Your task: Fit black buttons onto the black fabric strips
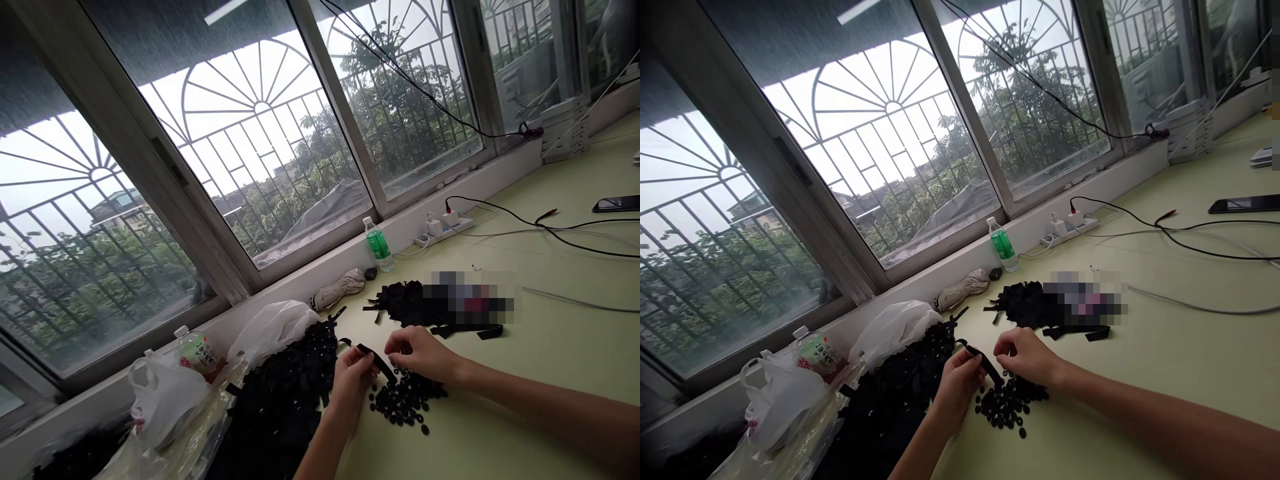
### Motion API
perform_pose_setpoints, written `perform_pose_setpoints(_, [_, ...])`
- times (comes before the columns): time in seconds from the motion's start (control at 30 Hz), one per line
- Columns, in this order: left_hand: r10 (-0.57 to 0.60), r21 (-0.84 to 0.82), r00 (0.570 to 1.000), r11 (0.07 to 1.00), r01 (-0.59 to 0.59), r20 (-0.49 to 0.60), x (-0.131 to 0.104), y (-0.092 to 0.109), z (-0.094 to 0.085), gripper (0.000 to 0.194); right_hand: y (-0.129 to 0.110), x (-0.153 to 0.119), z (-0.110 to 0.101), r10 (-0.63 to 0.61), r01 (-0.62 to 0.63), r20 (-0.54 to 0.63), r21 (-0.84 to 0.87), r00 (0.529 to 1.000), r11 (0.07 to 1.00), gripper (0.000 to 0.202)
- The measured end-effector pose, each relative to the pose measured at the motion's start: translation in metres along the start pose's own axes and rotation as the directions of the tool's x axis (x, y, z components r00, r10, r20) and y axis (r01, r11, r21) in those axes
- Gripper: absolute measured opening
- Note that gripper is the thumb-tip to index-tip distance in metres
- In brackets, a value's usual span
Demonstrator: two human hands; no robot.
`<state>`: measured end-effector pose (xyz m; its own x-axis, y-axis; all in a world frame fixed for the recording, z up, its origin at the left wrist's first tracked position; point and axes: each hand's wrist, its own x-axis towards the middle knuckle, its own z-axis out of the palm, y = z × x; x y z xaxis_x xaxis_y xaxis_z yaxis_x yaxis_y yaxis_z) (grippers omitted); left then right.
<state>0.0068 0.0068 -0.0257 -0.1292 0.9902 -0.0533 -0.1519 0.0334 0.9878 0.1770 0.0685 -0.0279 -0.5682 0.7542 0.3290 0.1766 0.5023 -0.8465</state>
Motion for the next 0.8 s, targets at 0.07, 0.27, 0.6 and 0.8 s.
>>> perform_pose_setpoints(0.07, [-0.007, -0.040, 1.000, 0.999, 0.006, -0.017, 0.002, 0.000, -0.002, 0.023, 0.002, -0.001, 0.000, -0.028, 0.029, 0.015, -0.046, 0.999, 0.999, 0.017])
perform_pose_setpoints(0.27, [-0.006, -0.110, 1.000, 0.994, 0.003, -0.029, 0.003, 0.000, -0.003, 0.022, 0.009, -0.002, 0.003, -0.086, 0.102, 0.092, -0.179, 0.992, 0.979, 0.018])
perform_pose_setpoints(0.6, [-0.015, -0.122, 1.000, 0.992, 0.014, -0.011, 0.003, -0.001, -0.004, 0.021, 0.014, -0.001, 0.006, -0.093, 0.134, 0.141, -0.324, 0.986, 0.936, 0.022])
perform_pose_setpoints(0.8, [-0.027, -0.114, 0.999, 0.993, 0.023, -0.034, 0.002, 0.001, -0.002, 0.023, 0.008, -0.002, 0.005, -0.062, 0.132, 0.177, -0.423, 0.982, 0.896, 0.021])
